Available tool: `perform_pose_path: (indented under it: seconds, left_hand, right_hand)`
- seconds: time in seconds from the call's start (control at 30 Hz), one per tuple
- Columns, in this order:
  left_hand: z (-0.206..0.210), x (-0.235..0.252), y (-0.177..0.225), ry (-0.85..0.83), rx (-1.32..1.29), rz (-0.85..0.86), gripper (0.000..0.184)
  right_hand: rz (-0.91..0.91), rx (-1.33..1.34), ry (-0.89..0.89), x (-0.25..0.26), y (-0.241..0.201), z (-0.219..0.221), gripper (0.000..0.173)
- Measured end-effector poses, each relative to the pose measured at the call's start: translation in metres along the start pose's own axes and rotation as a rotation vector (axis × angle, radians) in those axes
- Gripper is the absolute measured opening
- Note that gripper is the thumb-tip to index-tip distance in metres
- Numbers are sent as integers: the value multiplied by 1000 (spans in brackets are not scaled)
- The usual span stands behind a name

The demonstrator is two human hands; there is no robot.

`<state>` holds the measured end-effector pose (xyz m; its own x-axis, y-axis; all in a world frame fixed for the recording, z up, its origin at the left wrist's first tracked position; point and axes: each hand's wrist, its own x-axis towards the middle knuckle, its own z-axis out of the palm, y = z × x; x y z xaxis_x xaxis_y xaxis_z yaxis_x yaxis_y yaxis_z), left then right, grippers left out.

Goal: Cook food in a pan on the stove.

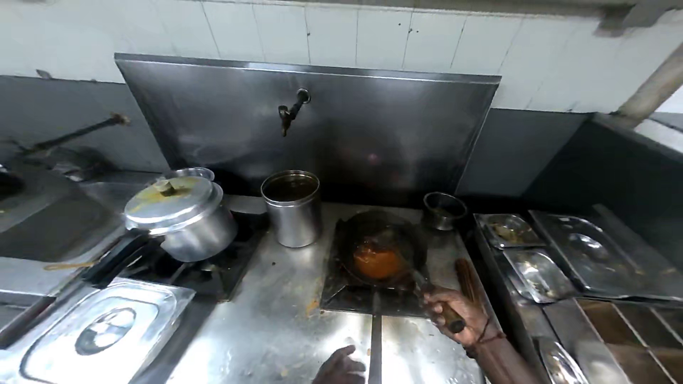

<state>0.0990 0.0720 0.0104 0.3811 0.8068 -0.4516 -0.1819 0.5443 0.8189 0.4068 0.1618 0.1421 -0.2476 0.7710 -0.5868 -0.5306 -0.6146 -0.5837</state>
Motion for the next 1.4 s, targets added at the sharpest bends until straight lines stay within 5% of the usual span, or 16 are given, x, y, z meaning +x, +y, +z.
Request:
perform_pose_path:
  seconds: [0.17,0.37,0.6,0.83,1.03,1.13,1.2,1.27,1.4]
  left_hand:
    - [64,29,31,23,-211,-154,38]
    - [54,27,50,186,-32,-118,28]
    - [56,27,45,197,-59,-105,26]
    - [100,21,49,220,-48,-142,22]
    - [99,25,47,217,41,-115,23]
    - [94,29,39,215,89,-98,26]
    - [91,30,36,223,98,-99,26]
    - [91,29,36,246,94,-102,26]
    - [85,24,36,287,104,-91,26]
  right_hand:
    - [-75,-341,143,23,15,-17,34]
    - [-44,-898,107,46,20,-27,76]
    - [112,-1160,-124,-32,8,-66,81]
    - [150,-1272,65,-100,-21,-112,76]
    - [5,-774,225,-51,48,-47,66]
    - [5,-190,86,-33,52,-30,16]
    - [65,199,-103,-12,42,-49,18]
    - [67,250,-166,7,44,-64,24]
    - [48,116,21,-14,67,-19,10]
